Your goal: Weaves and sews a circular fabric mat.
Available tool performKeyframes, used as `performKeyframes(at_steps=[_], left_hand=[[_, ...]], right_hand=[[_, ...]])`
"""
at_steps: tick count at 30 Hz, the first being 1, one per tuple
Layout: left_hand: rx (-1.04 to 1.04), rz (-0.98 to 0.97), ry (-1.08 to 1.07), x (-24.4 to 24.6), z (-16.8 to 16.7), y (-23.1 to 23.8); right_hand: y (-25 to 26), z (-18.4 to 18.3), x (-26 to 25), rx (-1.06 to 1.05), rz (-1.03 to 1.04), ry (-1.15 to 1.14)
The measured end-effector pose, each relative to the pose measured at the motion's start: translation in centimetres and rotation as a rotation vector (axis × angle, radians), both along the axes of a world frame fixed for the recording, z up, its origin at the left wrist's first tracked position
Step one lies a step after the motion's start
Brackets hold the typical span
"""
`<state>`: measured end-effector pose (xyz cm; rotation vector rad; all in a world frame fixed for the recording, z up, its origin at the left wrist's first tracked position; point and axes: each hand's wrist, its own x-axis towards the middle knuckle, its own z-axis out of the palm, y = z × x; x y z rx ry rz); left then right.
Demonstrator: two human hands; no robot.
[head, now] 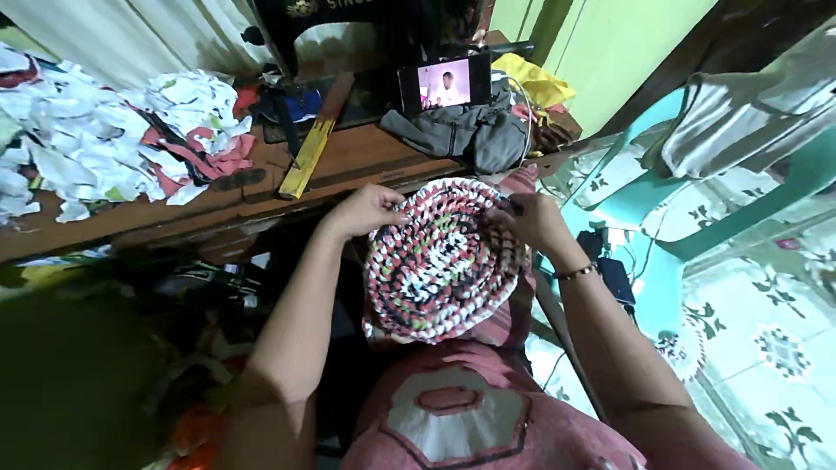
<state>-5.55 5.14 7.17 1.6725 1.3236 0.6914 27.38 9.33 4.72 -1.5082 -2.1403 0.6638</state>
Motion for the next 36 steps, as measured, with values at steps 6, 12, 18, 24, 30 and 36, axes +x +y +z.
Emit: performKeyframes(at_steps=[6, 12, 18, 24, 30, 36], left_hand=[[-0.058, -0.158, -0.011, -0.7, -1.0, 0.8], [-0.093, -0.141, -0.169, 1.1, -4.5, -0.8], [-0.095, -0.014, -0.295, 1.4, -4.7, -1.4], [-0.022, -0.048, -0.239, 2.8, -4.0, -0.8], [0.071, 0.001, -0.287, 4.7, -3.3, -1.0], [0.164, -0.059, -0.351, 7.1, -2.3, -2.3]], right_hand=[[-6.1, -2.6, 2.6, -0.554, 0.364, 0.585], [-7.1, -6.2, 4.6, -0.638, 0.475, 0.714], [-6.0, -6.4, 3.8, -0.663, 0.476, 0.765], [-5.7, -7.5, 4.2, -0.708, 0.502, 0.809], [-4.7, -5.1, 4.9, -0.539, 0.373, 0.723], [-2.5, -1.0, 1.1, -0.333, 0.332, 0.599]])
